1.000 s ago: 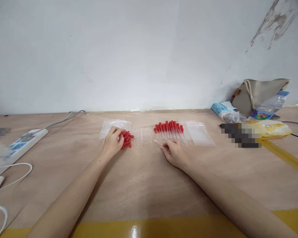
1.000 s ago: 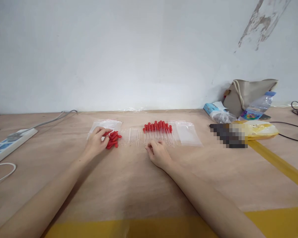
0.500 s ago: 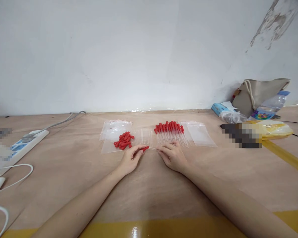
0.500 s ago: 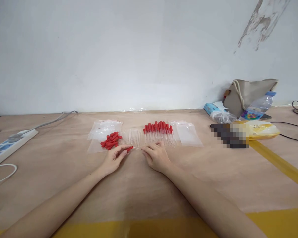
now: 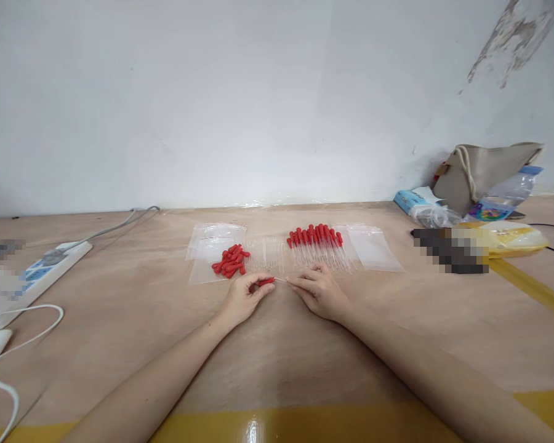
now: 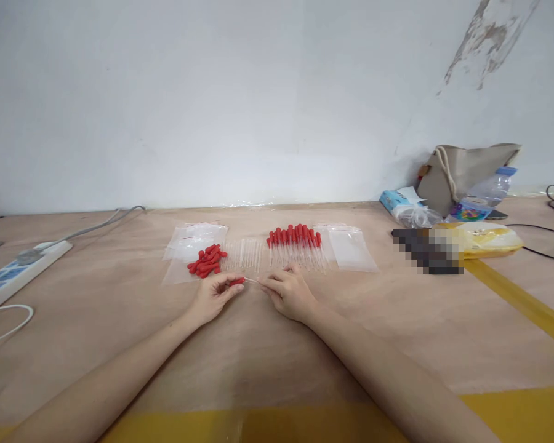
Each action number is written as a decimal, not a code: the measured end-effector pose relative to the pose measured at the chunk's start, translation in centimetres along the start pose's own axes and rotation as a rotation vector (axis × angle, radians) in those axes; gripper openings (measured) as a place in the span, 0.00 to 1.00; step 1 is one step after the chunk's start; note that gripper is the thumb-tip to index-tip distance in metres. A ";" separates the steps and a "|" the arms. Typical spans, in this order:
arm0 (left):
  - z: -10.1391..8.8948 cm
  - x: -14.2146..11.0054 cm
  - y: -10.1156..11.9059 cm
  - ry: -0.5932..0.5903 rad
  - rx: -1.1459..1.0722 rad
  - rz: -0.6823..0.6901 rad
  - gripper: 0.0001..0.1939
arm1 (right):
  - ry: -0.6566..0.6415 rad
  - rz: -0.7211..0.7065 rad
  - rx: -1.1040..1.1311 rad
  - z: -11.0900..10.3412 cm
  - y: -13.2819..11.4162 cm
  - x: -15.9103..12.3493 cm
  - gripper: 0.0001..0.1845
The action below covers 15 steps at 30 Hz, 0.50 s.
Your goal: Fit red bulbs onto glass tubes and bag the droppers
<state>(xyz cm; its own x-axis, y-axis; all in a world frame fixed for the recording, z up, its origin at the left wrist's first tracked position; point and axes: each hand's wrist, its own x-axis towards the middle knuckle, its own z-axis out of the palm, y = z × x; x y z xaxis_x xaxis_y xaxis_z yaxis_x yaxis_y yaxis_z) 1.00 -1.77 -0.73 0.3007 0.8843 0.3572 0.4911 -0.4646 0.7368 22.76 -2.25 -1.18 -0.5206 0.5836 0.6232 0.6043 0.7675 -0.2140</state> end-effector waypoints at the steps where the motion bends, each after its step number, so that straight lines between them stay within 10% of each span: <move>1: -0.1 0.0 0.2 -0.002 0.003 0.023 0.11 | -0.012 -0.008 0.008 0.0 0.1 0.0 0.13; 15: -0.3 -0.8 1.7 -0.159 0.171 0.232 0.11 | -0.077 -0.045 -0.110 0.0 -0.7 0.1 0.12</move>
<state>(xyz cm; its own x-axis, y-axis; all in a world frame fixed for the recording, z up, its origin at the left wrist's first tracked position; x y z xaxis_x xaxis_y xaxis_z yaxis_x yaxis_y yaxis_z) 1.33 -3.26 0.39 0.5377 0.7422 0.3999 0.5212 -0.6655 0.5343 22.26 -2.70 -0.94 -0.5912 0.5709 0.5697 0.6392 0.7624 -0.1007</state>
